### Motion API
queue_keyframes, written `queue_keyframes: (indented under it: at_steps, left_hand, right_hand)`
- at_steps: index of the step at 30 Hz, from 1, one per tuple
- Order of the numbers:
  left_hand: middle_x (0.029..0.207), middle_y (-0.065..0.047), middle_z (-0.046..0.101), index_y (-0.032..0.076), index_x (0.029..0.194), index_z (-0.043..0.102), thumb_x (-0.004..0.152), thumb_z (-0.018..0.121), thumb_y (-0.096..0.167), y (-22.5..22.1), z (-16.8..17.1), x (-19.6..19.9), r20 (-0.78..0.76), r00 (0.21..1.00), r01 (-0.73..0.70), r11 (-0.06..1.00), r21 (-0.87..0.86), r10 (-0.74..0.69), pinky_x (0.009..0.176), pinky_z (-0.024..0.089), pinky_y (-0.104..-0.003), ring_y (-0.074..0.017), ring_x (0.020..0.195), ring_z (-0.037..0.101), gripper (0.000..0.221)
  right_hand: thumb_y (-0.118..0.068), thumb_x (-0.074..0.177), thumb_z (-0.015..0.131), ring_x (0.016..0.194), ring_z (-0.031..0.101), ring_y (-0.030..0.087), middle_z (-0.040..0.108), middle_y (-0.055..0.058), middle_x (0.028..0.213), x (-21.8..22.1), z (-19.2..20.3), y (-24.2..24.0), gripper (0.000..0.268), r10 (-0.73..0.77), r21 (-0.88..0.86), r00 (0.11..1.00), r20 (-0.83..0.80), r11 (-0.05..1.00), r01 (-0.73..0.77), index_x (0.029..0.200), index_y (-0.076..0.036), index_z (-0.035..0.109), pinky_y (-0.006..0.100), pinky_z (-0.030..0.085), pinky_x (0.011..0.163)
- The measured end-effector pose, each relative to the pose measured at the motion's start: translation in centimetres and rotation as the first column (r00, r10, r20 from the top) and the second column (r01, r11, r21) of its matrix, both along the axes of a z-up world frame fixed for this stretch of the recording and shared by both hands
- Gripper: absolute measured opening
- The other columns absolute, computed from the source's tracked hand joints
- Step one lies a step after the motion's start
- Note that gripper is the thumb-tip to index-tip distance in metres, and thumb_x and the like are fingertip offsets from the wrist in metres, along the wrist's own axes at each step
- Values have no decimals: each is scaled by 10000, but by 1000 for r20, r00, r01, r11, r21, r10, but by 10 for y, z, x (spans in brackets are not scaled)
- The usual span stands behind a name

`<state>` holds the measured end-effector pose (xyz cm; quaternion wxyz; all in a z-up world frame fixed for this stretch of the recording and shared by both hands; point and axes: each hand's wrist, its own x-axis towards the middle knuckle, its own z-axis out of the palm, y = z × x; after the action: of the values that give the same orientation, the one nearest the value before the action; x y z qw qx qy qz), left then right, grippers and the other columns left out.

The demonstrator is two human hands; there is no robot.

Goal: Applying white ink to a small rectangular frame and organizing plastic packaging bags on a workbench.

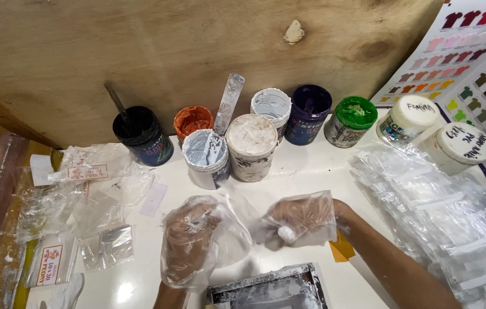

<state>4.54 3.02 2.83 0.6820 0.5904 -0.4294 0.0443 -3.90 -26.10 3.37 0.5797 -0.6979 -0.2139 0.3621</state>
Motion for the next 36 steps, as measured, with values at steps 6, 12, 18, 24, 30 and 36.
queue_keyframes:
  at_steps: [6,12,18,24,30,36]
  left_hand:
    - [970,-86,782,10,1084,724,847,775,74,-6,33,-16,-224,973,-21,989,148,54,736,657,-268,-182,841,785,251]
    - [803,-22,769,56,938,750,901,715,192,-11,57,-27,-336,909,-128,930,344,249,608,542,-267,-128,677,690,145]
    - [711,-3,658,29,929,747,924,706,162,-11,55,-29,-392,887,-96,926,365,246,492,408,-253,-103,570,548,140]
    - [934,-107,826,-19,1091,738,874,733,247,-20,46,-27,-524,833,9,943,333,178,474,569,-241,-158,672,737,344]
    - [1244,-72,748,108,1228,693,928,736,166,-27,14,-27,-373,899,239,971,-23,-230,1063,588,-323,-180,1155,736,309]
    - [1356,-185,588,46,1328,646,945,692,-23,-42,3,-34,-503,491,470,703,-534,-711,1116,501,-494,-312,1235,608,391]
  right_hand:
    - [-187,994,773,1531,384,328,225,196,1706,6,33,15,839,49,808,998,-48,590,10,1631,-63,242,540,469,1187]
    - [-295,388,1010,1068,754,146,761,12,1077,-6,53,59,881,-946,40,12,323,26,999,1186,-133,675,293,600,1011]
    - [-240,891,601,985,710,353,730,305,1081,0,78,37,508,-746,478,522,-414,309,822,1266,97,663,378,549,814]
    - [-69,828,792,863,759,304,750,278,1127,2,62,19,319,-839,552,450,-306,229,802,1105,81,738,271,648,681]
    - [-189,902,754,808,739,170,774,196,1136,4,86,12,313,-867,547,460,-190,296,783,1117,38,751,201,624,618]
    - [18,899,698,724,727,267,743,210,968,20,105,14,155,-905,290,78,-418,-51,956,1038,87,711,297,637,588]
